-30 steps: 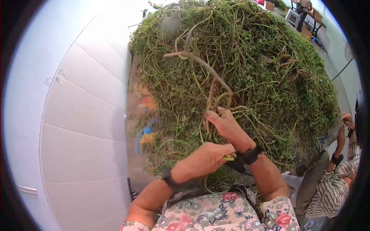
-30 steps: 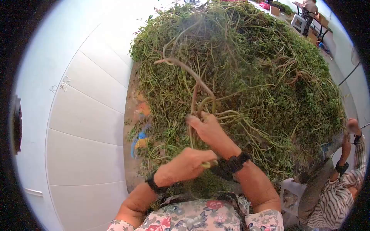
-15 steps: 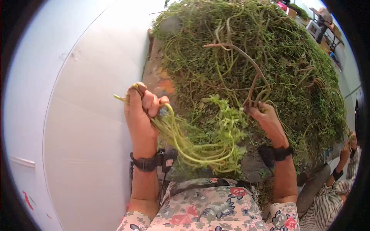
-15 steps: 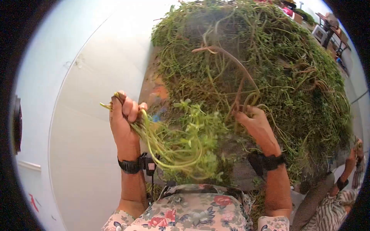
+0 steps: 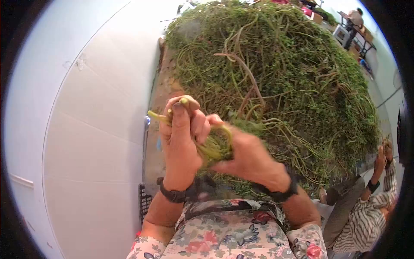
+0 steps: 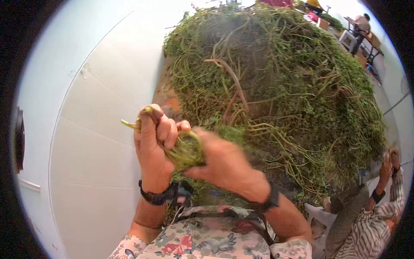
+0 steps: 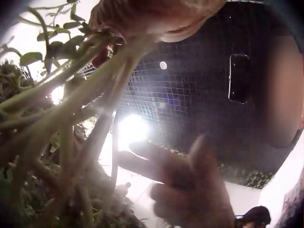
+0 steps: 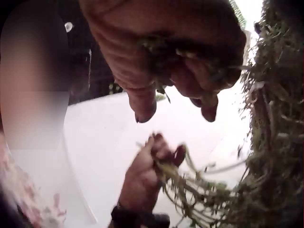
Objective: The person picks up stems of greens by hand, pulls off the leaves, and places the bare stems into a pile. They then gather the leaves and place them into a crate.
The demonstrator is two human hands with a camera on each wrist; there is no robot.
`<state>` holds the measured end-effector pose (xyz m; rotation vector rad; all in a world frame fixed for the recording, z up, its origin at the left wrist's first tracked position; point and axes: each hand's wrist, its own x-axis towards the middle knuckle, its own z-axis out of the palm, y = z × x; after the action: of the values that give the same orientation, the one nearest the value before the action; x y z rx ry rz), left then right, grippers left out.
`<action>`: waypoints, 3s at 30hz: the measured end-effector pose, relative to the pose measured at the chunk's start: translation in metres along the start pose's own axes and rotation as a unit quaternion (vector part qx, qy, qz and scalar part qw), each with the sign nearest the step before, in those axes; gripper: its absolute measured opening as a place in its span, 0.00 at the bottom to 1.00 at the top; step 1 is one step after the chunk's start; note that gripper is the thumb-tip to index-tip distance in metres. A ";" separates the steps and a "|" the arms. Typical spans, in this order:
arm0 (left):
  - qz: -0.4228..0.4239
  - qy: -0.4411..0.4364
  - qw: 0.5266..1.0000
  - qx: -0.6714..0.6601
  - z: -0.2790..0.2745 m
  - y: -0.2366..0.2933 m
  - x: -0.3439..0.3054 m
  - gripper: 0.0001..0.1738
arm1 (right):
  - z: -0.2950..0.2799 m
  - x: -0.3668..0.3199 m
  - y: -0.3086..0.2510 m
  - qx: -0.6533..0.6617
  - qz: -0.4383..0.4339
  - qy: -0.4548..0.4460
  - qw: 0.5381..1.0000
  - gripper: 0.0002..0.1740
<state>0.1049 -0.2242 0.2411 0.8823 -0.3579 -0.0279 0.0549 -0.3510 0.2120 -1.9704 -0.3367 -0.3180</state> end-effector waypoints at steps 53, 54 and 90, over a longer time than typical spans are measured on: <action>-0.287 0.080 0.955 0.003 -0.079 0.026 -0.044 0.09 | -0.071 0.040 0.127 0.441 0.318 0.120 0.831 0.18; -0.301 0.091 0.949 0.001 -0.075 0.023 -0.042 0.09 | -0.072 0.038 0.129 0.422 0.312 0.107 0.844 0.15; -0.038 0.074 0.996 0.041 -0.154 0.172 -0.065 0.09 | -0.038 0.015 0.068 -0.112 0.137 0.181 0.967 0.10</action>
<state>0.0716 0.0123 0.2637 0.9735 -0.1875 -0.0176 0.0916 -0.4113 0.1758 -2.0958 0.2149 -0.5438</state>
